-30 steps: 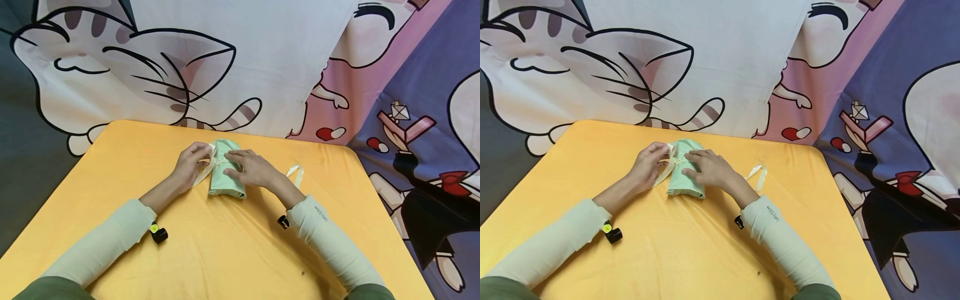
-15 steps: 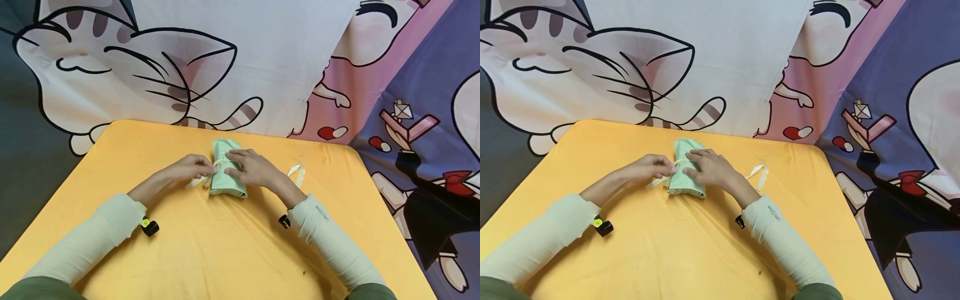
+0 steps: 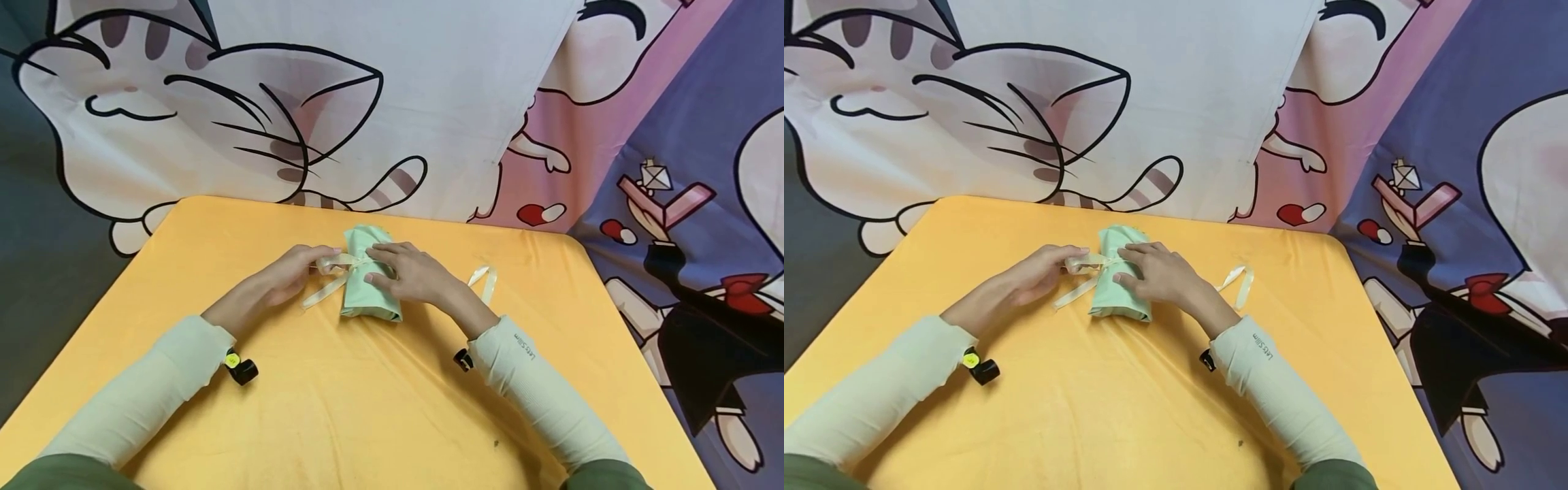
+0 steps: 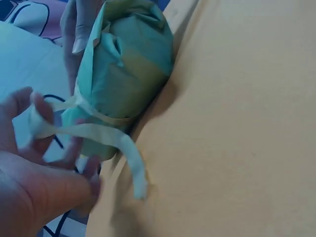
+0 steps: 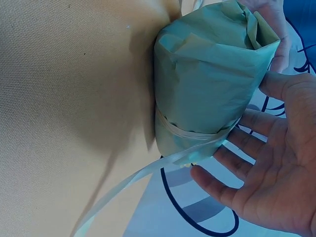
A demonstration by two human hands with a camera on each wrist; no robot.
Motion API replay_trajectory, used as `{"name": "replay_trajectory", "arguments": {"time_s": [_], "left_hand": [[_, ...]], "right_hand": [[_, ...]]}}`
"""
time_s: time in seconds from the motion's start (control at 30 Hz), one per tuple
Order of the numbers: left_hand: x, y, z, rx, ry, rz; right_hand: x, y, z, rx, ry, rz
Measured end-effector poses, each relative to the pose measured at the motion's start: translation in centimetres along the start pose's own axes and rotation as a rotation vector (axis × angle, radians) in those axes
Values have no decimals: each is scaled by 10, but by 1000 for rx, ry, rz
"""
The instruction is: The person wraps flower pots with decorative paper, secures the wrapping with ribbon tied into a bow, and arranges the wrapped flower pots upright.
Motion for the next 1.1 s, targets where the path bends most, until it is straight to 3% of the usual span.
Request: {"name": "replay_trajectory", "arguments": {"time_s": [0.2, 0.43, 0.63, 0.77, 0.97, 1.1], "left_hand": [[0, -9, 4, -144, -174, -95], [6, -26, 10, -194, -240, -226], [7, -30, 12, -199, -277, -158], [5, -31, 14, -198, -310, -58], [3, -32, 16, -316, -337, 109], [3, -34, 17, -332, -302, 162]], "right_hand": [[-2, 0, 1, 0, 1, 6], [-3, -1, 1, -4, -1, 18], [-2, 0, 2, 1, -2, 11], [-1, 1, 3, 6, 3, -2], [-1, 1, 3, 18, 4, -9], [-2, 0, 2, 25, -1, 0]]}}
Point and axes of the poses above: each hand's wrist, its own z-axis towards the middle knuckle, its own y-axis out of the back of the hand, x = y × z, the point moved 4 cm from there along z, towards the middle knuckle, and after that the axes turned 11 degrees about z, right-handed, at the moved point
